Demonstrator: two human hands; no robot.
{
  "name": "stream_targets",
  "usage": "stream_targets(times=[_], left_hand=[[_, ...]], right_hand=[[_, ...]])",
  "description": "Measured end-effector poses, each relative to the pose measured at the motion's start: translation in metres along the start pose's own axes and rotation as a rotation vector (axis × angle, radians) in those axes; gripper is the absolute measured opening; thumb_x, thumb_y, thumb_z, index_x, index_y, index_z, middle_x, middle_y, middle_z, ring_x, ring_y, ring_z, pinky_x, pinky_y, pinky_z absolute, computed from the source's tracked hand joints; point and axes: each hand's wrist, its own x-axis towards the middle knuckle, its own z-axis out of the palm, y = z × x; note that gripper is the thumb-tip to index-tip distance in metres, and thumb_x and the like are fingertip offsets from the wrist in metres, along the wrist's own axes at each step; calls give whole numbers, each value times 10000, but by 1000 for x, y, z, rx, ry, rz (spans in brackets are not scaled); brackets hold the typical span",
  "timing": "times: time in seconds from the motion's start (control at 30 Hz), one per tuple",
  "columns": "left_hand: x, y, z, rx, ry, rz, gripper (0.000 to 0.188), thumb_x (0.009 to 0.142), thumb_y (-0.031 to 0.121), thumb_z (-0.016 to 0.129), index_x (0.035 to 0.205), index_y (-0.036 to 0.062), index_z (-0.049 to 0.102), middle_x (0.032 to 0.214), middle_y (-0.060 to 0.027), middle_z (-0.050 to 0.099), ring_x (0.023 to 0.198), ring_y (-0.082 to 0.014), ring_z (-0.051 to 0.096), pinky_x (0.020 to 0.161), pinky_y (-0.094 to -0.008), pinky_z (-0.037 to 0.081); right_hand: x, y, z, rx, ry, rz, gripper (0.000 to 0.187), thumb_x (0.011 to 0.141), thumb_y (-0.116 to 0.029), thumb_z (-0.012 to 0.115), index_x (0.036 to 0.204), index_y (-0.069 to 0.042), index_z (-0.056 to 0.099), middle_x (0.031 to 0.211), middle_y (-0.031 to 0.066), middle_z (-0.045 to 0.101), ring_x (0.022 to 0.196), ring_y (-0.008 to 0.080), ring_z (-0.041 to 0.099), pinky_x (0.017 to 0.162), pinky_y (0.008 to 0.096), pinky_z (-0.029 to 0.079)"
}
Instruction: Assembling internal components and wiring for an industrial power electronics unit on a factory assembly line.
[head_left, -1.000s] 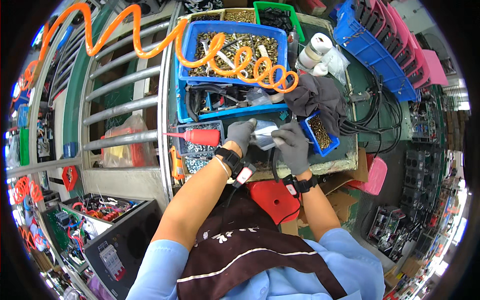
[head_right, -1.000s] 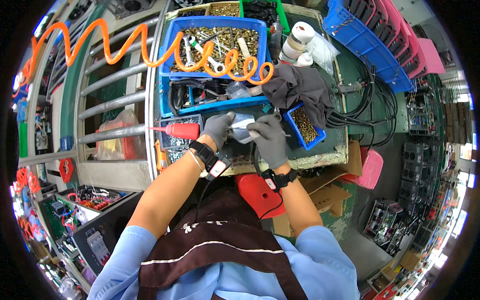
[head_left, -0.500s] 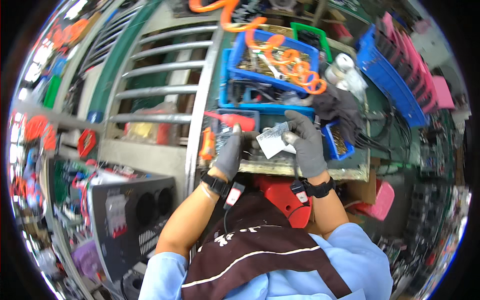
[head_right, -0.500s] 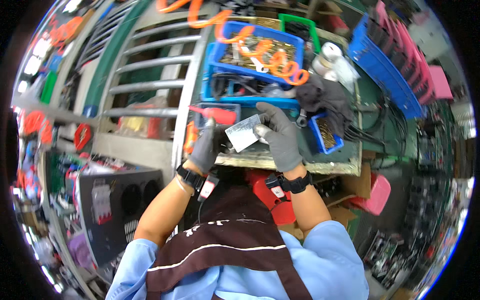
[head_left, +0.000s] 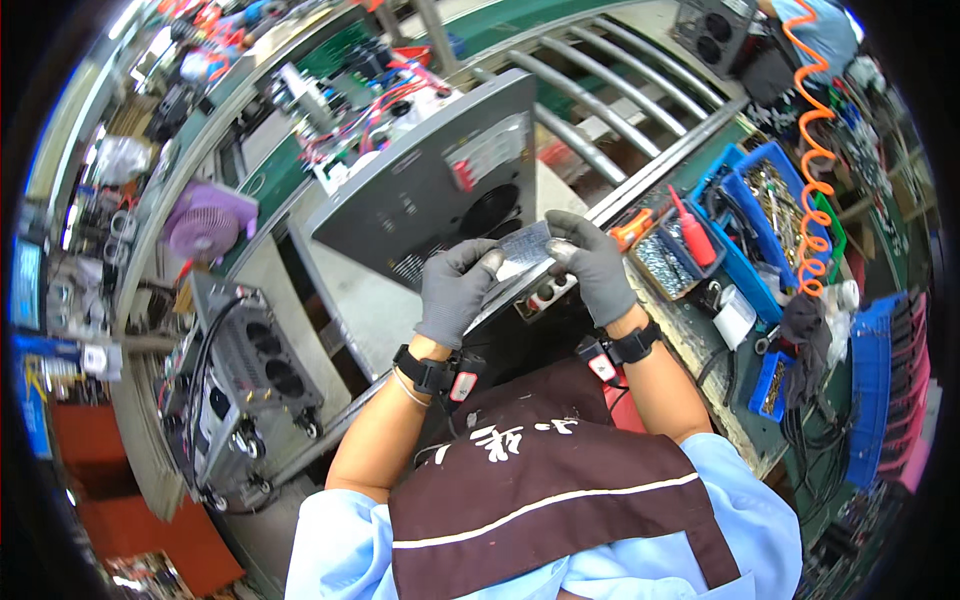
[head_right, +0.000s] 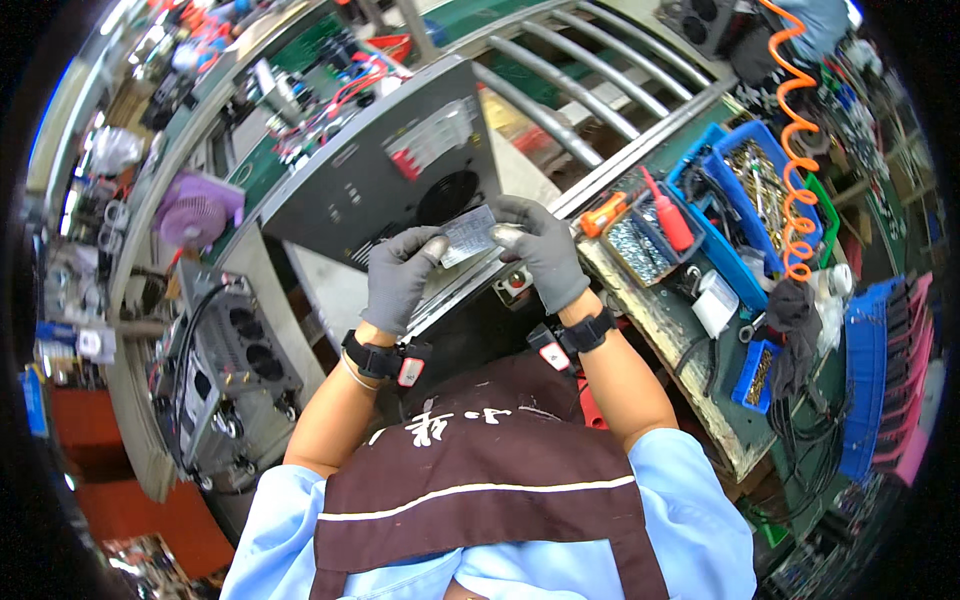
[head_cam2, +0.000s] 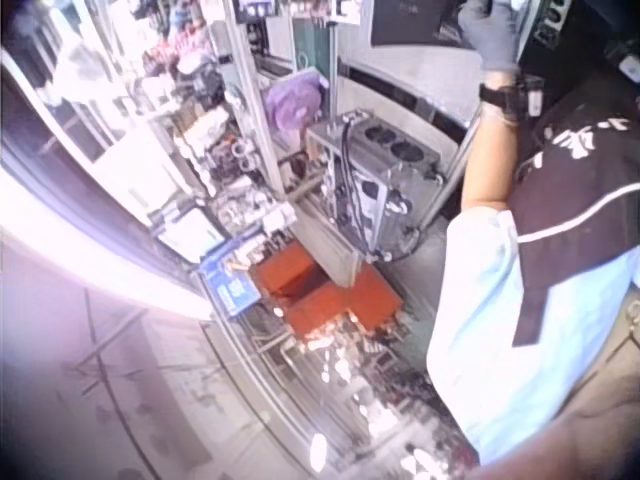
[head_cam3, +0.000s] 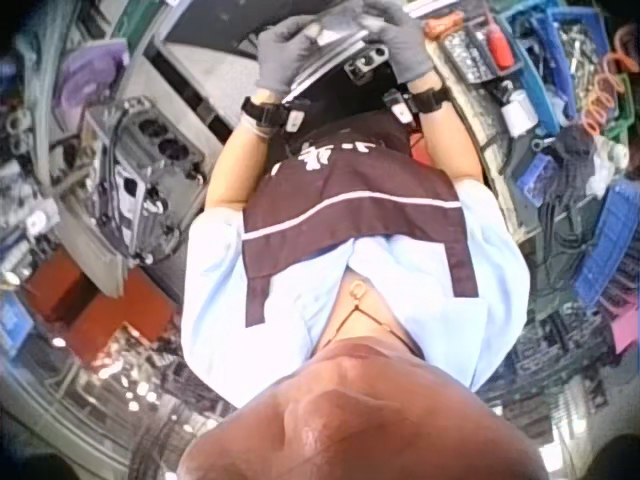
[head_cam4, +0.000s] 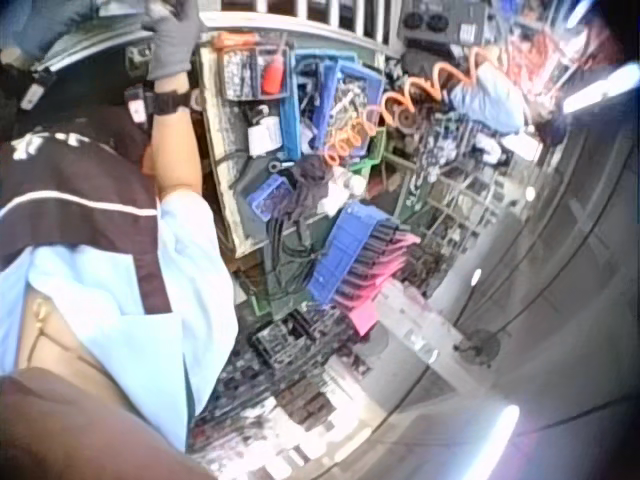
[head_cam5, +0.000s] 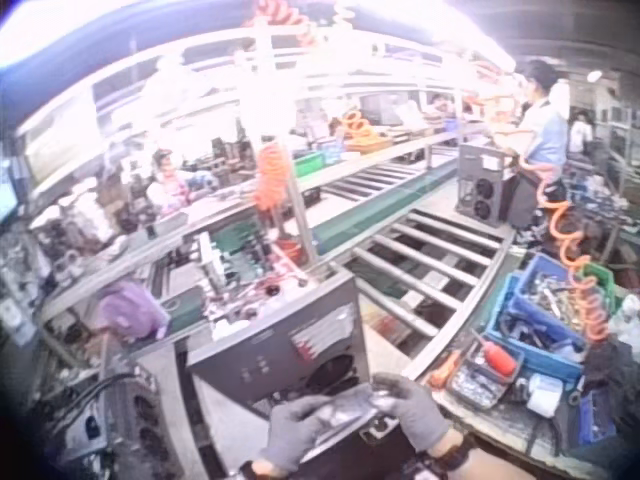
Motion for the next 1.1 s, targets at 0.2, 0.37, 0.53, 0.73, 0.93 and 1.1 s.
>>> stream_targets(times=[0.2,0.37,0.53,0.73,0.93,1.1], left_hand=[[-36,-1,-52,-90,139,37,203,843,114,603,965,-43,646,777,-40,634,695,-90,565,642,-235,465],[-60,-2,-99,-48,532,-35,225,871,159,569,986,-17,649,743,-80,641,666,-120,597,637,-235,479],[-65,-14,-124,-126,591,-56,238,880,189,567,985,-8,649,739,-63,642,693,-115,602,645,-230,478],[-64,-8,-117,-121,560,-64,244,887,196,558,990,-7,645,749,-55,642,685,-107,597,644,-229,471],[-64,-14,-117,-132,540,-67,228,883,174,557,983,-8,653,735,-64,647,668,-108,601,637,-232,483],[-66,-16,-119,-170,550,-79,224,880,166,560,990,-7,653,736,-71,653,668,-106,600,639,-233,488]], right_hand=[[23,22,56,-20,-188,-100,131,785,-33,635,913,-8,654,773,-1,622,685,48,536,616,194,429],[48,36,82,11,-209,-114,143,789,-32,628,926,-4,659,823,23,643,735,70,561,676,214,450],[55,31,101,10,-172,-141,174,797,-41,630,963,4,661,892,49,662,791,97,583,747,238,463],[55,24,105,-24,-99,-147,191,789,-61,656,966,8,660,905,54,662,803,103,579,765,234,458],[51,24,111,3,-46,-152,203,774,-44,669,971,6,657,905,51,662,804,98,576,764,230,452],[53,35,115,16,-13,-230,213,774,-39,667,981,10,652,916,50,660,807,99,575,765,226,446]])
